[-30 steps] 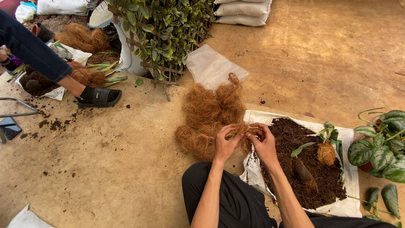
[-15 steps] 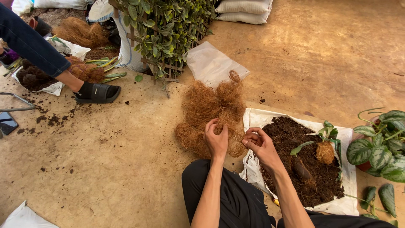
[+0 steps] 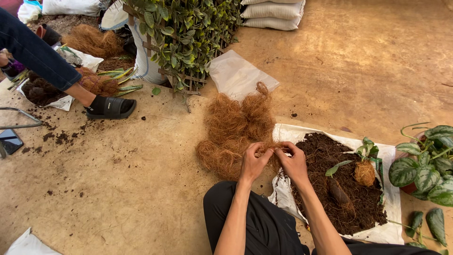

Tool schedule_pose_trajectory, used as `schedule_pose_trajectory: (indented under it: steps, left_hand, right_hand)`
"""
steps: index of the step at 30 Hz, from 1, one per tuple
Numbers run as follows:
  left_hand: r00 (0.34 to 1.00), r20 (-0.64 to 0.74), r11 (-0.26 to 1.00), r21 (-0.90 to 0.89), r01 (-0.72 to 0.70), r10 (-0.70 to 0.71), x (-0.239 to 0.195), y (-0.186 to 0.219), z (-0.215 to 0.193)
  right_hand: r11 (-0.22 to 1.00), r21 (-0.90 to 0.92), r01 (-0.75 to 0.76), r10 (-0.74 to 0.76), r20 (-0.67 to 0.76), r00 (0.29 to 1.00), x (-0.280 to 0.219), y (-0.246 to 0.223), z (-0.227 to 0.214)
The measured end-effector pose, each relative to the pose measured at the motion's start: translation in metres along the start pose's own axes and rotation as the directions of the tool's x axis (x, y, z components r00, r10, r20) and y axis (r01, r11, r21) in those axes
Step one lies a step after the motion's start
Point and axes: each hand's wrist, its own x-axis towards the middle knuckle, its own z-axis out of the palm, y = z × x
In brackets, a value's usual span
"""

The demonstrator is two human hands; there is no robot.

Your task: The person sits on the floor and wraps a small plant's root ball with coconut coir fiber. They pull strands from a pile, wrap them around the roots, and secure the bundle with a small rubber band.

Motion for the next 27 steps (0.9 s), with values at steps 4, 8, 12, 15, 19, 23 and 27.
schedule_pose_trajectory:
  steps: [4,8,12,15,19,23,27]
  left_hand:
    - [0.991,-0.114,0.994,0.088,-0.059,0.069,-0.003,0.009,0.0]
    - [0.958,-0.247,0.971,0.222,-0.089,0.144,0.0,0.009,0.0]
    - [0.912,-0.359,0.936,0.347,-0.067,0.199,0.003,-0.001,0.0]
    - [0.904,-0.384,0.937,0.346,-0.046,0.186,0.007,-0.014,0.003]
    - [0.942,-0.321,0.979,0.199,-0.031,0.095,0.013,-0.028,0.008]
    - [0.99,0.032,0.983,-0.112,0.142,-0.14,0.011,-0.035,0.012]
    - [0.993,0.044,0.983,-0.152,-0.102,0.11,0.011,-0.03,0.01]
  right_hand:
    - [0.997,-0.056,-0.057,0.06,0.039,0.997,-0.006,-0.001,-0.002]
    - [0.993,-0.095,0.067,-0.069,-0.019,0.997,-0.015,-0.001,-0.004]
    - [0.985,-0.142,0.096,-0.1,-0.022,0.995,-0.033,-0.001,-0.006]
    - [0.986,-0.143,-0.089,0.089,-0.003,0.996,-0.038,-0.003,-0.013]
    - [0.976,-0.149,-0.161,0.155,-0.047,0.987,-0.032,-0.004,-0.016]
    - [0.987,-0.108,-0.121,0.119,-0.028,0.993,-0.015,0.006,-0.015]
    - [0.964,-0.168,0.208,-0.214,-0.019,0.977,-0.009,0.015,-0.01]
